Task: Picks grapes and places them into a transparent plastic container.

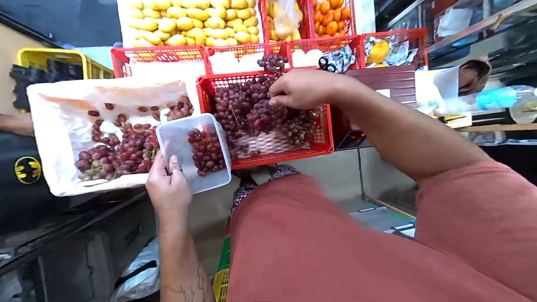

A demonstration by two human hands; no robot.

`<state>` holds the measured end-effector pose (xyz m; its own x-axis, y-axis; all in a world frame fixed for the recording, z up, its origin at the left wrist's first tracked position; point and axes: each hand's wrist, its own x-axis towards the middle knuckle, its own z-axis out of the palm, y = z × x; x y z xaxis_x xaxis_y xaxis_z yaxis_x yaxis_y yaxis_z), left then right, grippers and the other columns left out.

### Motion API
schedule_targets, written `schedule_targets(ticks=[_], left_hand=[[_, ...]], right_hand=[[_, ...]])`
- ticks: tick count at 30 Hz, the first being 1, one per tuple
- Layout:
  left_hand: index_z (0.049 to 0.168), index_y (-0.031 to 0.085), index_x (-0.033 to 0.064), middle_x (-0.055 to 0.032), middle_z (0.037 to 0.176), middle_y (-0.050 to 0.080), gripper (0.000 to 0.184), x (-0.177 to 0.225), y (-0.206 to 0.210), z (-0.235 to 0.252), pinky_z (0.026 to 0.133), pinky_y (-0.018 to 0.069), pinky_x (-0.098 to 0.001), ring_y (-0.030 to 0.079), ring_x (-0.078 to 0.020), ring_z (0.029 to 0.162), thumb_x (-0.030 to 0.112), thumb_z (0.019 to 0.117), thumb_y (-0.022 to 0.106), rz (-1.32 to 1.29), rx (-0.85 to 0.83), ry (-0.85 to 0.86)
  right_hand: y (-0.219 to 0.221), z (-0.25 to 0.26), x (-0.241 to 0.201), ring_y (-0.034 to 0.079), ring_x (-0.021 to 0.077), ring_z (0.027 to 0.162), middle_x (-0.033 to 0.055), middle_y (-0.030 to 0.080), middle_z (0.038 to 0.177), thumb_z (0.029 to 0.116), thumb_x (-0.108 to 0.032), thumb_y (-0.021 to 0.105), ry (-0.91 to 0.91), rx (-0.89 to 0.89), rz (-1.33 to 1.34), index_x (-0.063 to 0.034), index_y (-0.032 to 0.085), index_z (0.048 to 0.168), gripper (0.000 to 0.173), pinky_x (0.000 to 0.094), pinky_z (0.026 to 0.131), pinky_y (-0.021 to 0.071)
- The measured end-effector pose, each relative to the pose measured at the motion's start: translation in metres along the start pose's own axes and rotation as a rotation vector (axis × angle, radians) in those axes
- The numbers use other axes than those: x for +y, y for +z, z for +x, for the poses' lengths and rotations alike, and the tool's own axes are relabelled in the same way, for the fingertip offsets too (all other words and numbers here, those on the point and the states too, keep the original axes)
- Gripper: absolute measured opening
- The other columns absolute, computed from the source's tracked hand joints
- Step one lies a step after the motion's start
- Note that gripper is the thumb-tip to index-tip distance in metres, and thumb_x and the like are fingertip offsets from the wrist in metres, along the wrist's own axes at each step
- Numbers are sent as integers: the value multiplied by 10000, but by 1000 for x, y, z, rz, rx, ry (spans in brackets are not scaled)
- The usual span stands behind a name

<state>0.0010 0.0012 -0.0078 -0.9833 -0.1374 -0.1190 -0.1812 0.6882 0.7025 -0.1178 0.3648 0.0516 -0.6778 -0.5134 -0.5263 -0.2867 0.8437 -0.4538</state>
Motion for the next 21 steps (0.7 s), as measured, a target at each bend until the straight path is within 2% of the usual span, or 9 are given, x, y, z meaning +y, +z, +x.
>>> schedule_targets(ticks=[2,4,6,8,15,17,19,21], left_hand=[[1435,567,90,-137,1273,669,405,1,0,0,945,530,-373,663,-143,1073,211,1082,410,-6,-9,16],[1430,571,86,-125,1278,671,400,4,0,-1,925,534,-324,665,-106,1054,187,1077,414,-28,-6,10],[1419,574,77,-116,1207,684,391,5,1,0,866,535,-295,660,-82,977,177,1075,418,-36,4,1],[1416,578,86,-107,1194,690,389,5,1,0,866,532,-284,658,-70,970,186,1076,417,-26,6,-9],[1429,569,94,-104,1171,689,395,7,1,-1,830,520,-273,646,-58,922,198,1078,422,0,18,-36],[1425,575,100,-101,1201,688,391,7,0,-1,865,520,-261,652,-44,967,191,1075,426,-5,18,-28],[1424,578,92,-98,1215,689,393,8,1,-1,873,520,-243,653,-29,979,186,1074,426,-21,23,-22],[1417,576,97,-92,1187,687,387,7,1,-2,846,522,-249,646,-31,944,198,1077,422,-13,21,-23]], right_hand=[[-16,-20,11,636,189,798,42,651,858,1083,-314,511,7,23,45,-107,689,952,302,460,746,528],[-31,-38,28,611,170,756,31,625,810,1076,-302,524,-6,52,89,-107,677,911,298,441,706,508],[-42,-52,44,597,137,737,12,624,803,1073,-290,529,-7,60,133,-115,684,899,291,399,692,501],[-46,-61,55,584,109,689,-6,622,771,1070,-281,542,1,75,139,-127,683,883,280,361,647,495],[-38,-83,80,663,183,825,29,689,876,1036,-294,605,80,182,35,-143,724,947,212,495,772,538],[-18,-94,89,700,264,927,71,728,960,1026,-300,622,146,177,-34,-150,756,1005,203,588,847,542],[12,-101,108,705,337,981,101,741,1005,1019,-313,632,244,144,-94,-160,768,1025,205,659,865,528],[39,-104,134,701,347,1000,104,742,1018,1017,-296,638,321,110,-70,-157,773,1025,194,662,883,525]])
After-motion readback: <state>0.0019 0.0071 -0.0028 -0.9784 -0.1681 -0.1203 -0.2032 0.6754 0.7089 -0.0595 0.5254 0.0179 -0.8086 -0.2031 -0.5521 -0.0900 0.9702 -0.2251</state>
